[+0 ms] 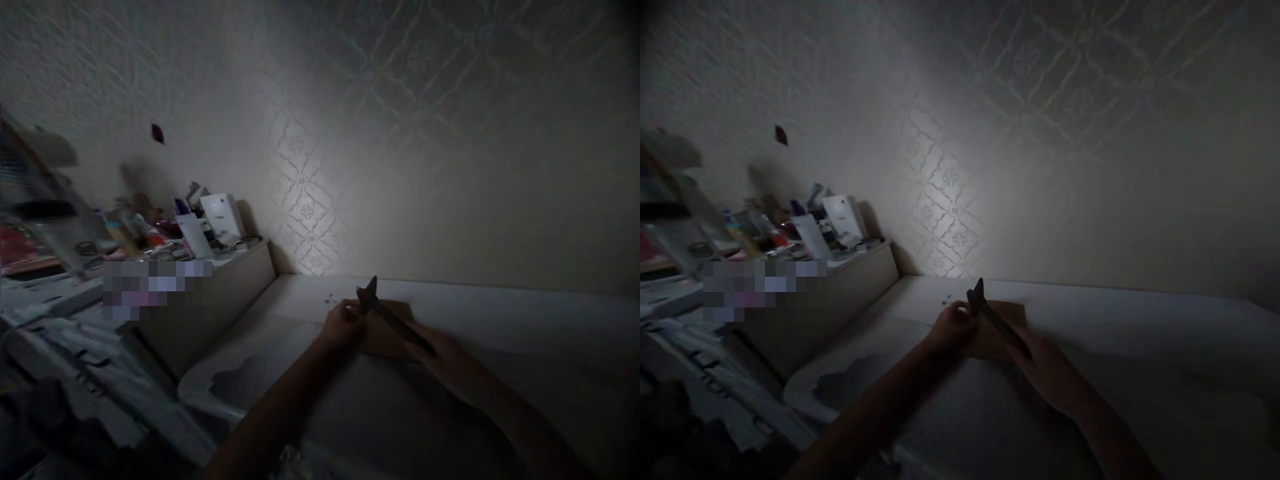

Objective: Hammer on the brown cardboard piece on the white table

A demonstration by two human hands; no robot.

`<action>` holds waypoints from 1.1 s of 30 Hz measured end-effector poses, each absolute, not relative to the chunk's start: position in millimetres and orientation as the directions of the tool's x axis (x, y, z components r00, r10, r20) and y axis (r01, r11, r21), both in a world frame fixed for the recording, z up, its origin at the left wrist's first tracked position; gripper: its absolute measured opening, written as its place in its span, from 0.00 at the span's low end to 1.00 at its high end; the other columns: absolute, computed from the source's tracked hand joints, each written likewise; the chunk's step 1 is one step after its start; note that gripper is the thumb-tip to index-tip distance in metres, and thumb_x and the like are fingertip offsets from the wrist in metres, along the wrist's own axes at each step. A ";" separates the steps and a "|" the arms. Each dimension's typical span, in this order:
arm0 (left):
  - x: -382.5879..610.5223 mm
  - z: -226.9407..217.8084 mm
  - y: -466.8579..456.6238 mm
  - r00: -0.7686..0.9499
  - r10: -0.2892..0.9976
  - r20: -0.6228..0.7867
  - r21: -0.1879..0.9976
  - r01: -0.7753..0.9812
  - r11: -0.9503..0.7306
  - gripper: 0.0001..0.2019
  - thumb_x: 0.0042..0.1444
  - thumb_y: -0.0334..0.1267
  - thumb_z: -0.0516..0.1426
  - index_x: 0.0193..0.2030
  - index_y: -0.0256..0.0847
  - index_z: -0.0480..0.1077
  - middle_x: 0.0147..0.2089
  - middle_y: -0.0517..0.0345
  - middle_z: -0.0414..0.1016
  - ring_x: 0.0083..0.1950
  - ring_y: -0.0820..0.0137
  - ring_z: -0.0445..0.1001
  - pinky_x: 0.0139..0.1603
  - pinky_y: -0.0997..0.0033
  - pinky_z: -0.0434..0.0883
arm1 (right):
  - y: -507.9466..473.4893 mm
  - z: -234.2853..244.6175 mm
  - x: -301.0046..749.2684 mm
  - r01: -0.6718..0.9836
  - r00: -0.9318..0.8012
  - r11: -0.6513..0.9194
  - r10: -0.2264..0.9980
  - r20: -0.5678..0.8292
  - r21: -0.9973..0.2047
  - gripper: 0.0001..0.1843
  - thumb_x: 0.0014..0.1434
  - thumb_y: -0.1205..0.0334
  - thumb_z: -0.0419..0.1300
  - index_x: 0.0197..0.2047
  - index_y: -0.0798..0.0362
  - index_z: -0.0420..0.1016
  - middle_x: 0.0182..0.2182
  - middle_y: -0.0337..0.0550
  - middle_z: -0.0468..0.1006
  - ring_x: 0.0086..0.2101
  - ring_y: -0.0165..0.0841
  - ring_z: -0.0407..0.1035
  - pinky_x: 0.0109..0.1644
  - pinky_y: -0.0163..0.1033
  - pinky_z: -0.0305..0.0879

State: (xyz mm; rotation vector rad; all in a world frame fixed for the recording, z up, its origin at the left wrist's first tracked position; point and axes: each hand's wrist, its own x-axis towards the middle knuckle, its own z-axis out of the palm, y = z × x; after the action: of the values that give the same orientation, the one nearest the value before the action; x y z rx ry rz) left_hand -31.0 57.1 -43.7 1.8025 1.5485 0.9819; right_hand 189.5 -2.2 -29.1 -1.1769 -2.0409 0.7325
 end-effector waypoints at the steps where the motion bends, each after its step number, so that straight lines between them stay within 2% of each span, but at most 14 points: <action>1: -30.8 -43.6 57.2 0.061 0.984 0.165 0.799 0.577 -0.170 0.18 0.44 0.33 0.60 0.44 0.37 0.67 0.34 0.56 0.75 0.34 0.71 0.72 0.36 0.74 0.68 | -2.0 -30.5 189.6 0.517 -0.374 0.440 0.888 0.269 -0.734 0.21 0.59 0.54 0.49 0.52 0.50 0.70 0.44 0.47 0.76 0.47 0.42 0.69 0.51 0.45 0.64; 7: -30.5 -44.5 58.3 0.060 0.987 0.152 0.808 0.567 -0.159 0.20 0.43 0.32 0.61 0.45 0.37 0.65 0.35 0.55 0.76 0.34 0.71 0.73 0.33 0.75 0.68 | -3.7 -31.6 188.1 0.536 -0.383 0.431 0.890 0.246 -0.726 0.21 0.58 0.54 0.50 0.51 0.51 0.70 0.43 0.48 0.77 0.43 0.42 0.71 0.48 0.45 0.66; 15: -29.5 -41.2 56.8 0.066 0.988 0.141 0.823 0.548 -0.154 0.19 0.42 0.30 0.61 0.43 0.37 0.66 0.35 0.55 0.76 0.35 0.71 0.73 0.36 0.75 0.68 | -6.4 -27.1 187.8 0.554 -0.388 0.429 0.891 0.235 -0.713 0.22 0.59 0.53 0.48 0.53 0.51 0.69 0.47 0.48 0.75 0.47 0.42 0.69 0.51 0.46 0.64; 25: -30.1 -39.6 54.6 0.065 0.988 0.139 0.826 0.543 -0.152 0.19 0.41 0.29 0.61 0.44 0.37 0.66 0.36 0.54 0.76 0.35 0.70 0.73 0.37 0.72 0.69 | -4.4 -30.2 188.5 0.553 -0.383 0.414 0.897 0.221 -0.723 0.21 0.59 0.54 0.48 0.52 0.52 0.68 0.46 0.48 0.75 0.47 0.42 0.69 0.52 0.47 0.63; 33: -28.5 -37.6 53.1 0.043 0.990 0.132 0.820 0.557 -0.134 0.17 0.42 0.30 0.61 0.42 0.37 0.67 0.36 0.54 0.76 0.36 0.71 0.73 0.37 0.74 0.68 | -4.5 -30.1 188.3 0.549 -0.372 0.424 0.896 0.244 -0.721 0.21 0.59 0.53 0.49 0.52 0.50 0.70 0.47 0.47 0.75 0.48 0.40 0.69 0.52 0.45 0.64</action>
State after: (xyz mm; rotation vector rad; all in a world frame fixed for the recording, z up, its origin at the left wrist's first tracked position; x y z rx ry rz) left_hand -28.5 53.1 -37.6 1.7507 1.5625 0.9708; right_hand 188.3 -4.5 -30.1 -1.2154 -2.0575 0.7194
